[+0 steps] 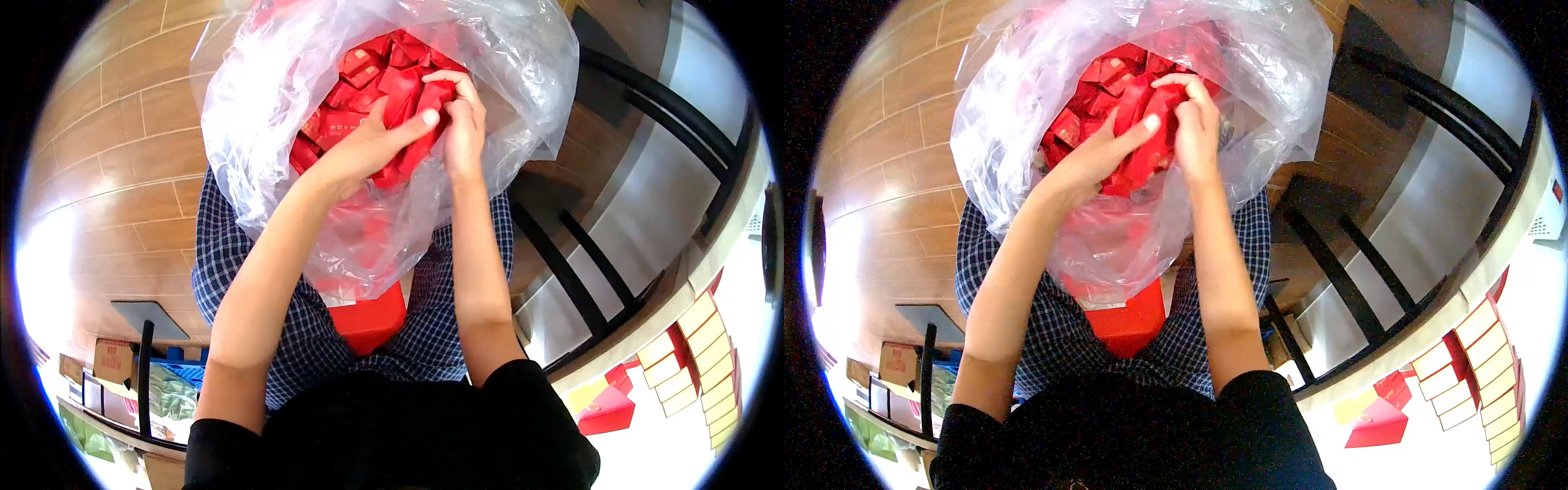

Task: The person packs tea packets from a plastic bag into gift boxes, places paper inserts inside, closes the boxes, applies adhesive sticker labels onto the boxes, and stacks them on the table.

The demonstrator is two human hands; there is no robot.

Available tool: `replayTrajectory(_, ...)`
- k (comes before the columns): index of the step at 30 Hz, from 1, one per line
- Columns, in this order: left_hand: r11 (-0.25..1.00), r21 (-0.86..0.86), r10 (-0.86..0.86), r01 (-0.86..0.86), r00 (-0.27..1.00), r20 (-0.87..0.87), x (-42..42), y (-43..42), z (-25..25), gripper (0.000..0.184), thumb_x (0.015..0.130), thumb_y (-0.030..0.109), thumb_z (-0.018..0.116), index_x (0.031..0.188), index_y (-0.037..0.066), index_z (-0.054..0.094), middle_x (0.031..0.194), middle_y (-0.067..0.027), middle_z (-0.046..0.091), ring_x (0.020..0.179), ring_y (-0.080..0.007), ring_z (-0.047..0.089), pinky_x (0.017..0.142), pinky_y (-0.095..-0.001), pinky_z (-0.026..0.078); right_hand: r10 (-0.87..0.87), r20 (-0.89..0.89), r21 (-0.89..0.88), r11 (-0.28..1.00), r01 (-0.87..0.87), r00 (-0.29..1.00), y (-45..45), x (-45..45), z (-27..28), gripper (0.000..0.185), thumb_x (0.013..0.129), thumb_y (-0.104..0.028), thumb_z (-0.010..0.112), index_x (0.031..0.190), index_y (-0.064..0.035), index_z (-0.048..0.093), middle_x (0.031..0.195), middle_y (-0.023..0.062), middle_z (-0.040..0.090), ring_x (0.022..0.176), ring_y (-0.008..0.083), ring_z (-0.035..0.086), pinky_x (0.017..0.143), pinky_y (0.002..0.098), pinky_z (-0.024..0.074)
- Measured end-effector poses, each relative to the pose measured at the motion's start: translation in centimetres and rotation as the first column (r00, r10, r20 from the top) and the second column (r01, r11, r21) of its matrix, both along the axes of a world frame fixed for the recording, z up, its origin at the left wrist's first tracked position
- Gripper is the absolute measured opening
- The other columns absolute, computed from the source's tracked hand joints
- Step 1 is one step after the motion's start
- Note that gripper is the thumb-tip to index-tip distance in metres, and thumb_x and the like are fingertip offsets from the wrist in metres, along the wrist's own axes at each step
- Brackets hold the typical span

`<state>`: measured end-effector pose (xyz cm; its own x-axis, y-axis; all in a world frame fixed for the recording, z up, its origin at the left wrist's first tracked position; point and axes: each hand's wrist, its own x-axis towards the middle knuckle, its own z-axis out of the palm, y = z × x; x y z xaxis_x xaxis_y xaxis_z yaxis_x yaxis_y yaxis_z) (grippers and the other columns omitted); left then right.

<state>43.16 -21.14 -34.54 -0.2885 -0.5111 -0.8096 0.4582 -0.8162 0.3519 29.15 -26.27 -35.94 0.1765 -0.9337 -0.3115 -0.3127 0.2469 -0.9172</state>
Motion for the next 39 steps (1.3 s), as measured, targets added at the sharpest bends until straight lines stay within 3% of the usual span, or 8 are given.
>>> replayTrajectory(4, 0.982, -0.171, 0.043, -0.083, 0.974, -0.224, 0.7, -0.3, 0.5, 0.107, 0.075, 0.042, 0.078, 0.150, 0.004, 0.012, 0.141, -0.0204, 0.040, 0.130, -0.0268, 0.041, 0.108, -0.0364, 0.032, 0.116, -0.082, -0.137, 0.983, -0.127, 0.990, -0.1, 1.4, 0.0, 0.040, 0.092, -0.025, 0.038, 0.119, -0.0023, 0.058, 0.126, 0.0126, 0.054, 0.114, 0.0273, 0.048, 0.103, 0.0357, 0.0324)
replayTrajectory(8, 0.972, -0.228, 0.059, -0.052, 0.998, 0.028, 0.6, 0.1, -0.3, 0.108, 0.074, 0.036, 0.079, 0.149, 0.005, 0.009, 0.143, -0.0217, 0.038, 0.133, -0.0282, 0.039, 0.108, -0.0351, 0.032, 0.020, -0.006, 0.111, 0.994, -0.019, 1.000, 0.2, 2.0, 2.1, 0.073, 0.097, -0.057, 0.034, 0.143, -0.0014, 0.036, 0.140, 0.0182, 0.046, 0.135, 0.0245, 0.036, 0.113, 0.0351, 0.0230)
replayTrajectory(11, 0.926, -0.336, -0.002, 0.174, 0.890, 0.456, 0.1, 0.3, -0.6, 0.104, 0.077, 0.032, 0.075, 0.148, 0.006, 0.003, 0.141, -0.0245, 0.039, 0.129, -0.0318, 0.045, 0.106, -0.0370, 0.036, 0.161, -0.236, 0.043, 0.987, -0.156, 0.958, 1.1, 2.5, 2.7, 0.066, 0.099, -0.045, 0.043, 0.143, 0.0031, 0.032, 0.143, 0.0251, 0.040, 0.133, 0.0347, 0.040, 0.109, 0.0379, 0.0313)
replayTrajectory(17, 0.949, -0.265, -0.041, 0.168, 0.905, 0.424, 0.1, 0.4, -0.3, 0.108, 0.077, 0.033, 0.076, 0.147, 0.006, -0.002, 0.137, -0.0276, 0.041, 0.128, -0.0354, 0.046, 0.106, -0.0388, 0.037, 0.183, -0.273, -0.051, 0.978, -0.204, 0.945, 0.6, 1.8, 1.6, 0.048, 0.102, -0.028, 0.039, 0.140, 0.0013, 0.039, 0.129, 0.0216, 0.056, 0.122, 0.0330, 0.053, 0.103, 0.0373, 0.0389)
replayTrajectory(20, 0.946, -0.274, -0.012, 0.172, 0.865, 0.502, -0.2, 0.8, -1.2, 0.111, 0.075, 0.033, 0.077, 0.146, 0.004, -0.002, 0.137, -0.0296, 0.041, 0.128, -0.0364, 0.045, 0.106, -0.0389, 0.036, -0.218, 0.190, 0.255, 0.953, 0.166, 0.957, -0.1, 1.3, -1.2, 0.037, 0.102, -0.022, 0.035, 0.127, 0.0015, 0.050, 0.123, 0.0163, 0.062, 0.109, 0.0243, 0.062, 0.093, 0.0362, 0.0481)
replayTrajectory(25, 0.975, -0.178, 0.210, -0.135, 0.827, 0.521, 0.3, 0.6, -3.5, 0.097, 0.076, 0.040, 0.079, 0.140, -0.003, 0.020, 0.133, -0.0204, 0.046, 0.123, -0.0250, 0.046, 0.105, -0.0355, 0.035, 0.173, -0.678, 0.107, 0.985, -0.137, 0.714, -2.0, -2.6, -13.1, 0.038, 0.091, -0.016, 0.050, 0.126, -0.0025, 0.053, 0.114, 0.0201, 0.064, 0.103, 0.0358, 0.062, 0.092, 0.0416, 0.0480)
replayTrajectory(34, 0.973, -0.189, 0.217, -0.132, 0.802, 0.557, 0.4, 0.2, -2.8, 0.098, 0.084, 0.040, 0.069, 0.143, -0.006, 0.005, 0.142, -0.0272, 0.035, 0.133, -0.0320, 0.037, 0.109, -0.0358, 0.029, 0.417, -0.881, 0.240, 0.801, -0.548, 0.224, 2.6, -1.0, -16.0, 0.054, 0.069, -0.024, 0.079, 0.114, -0.0076, 0.055, 0.111, 0.0158, 0.054, 0.104, 0.0340, 0.053, 0.085, 0.0436, 0.0477)
replayTrajectory(39, 0.965, -0.244, 0.227, -0.095, 0.770, 0.596, 0.0, 0.3, -2.1, 0.095, 0.081, 0.036, 0.072, 0.140, -0.007, 0.010, 0.137, -0.0280, 0.039, 0.129, -0.0325, 0.041, 0.107, -0.0360, 0.032, 0.276, -0.848, 0.009, 0.861, -0.509, 0.452, 3.4, -3.2, -14.6, 0.031, 0.082, -0.026, 0.068, 0.103, -0.0053, 0.059, 0.102, 0.0163, 0.060, 0.098, 0.0337, 0.057, 0.084, 0.0447, 0.0480)
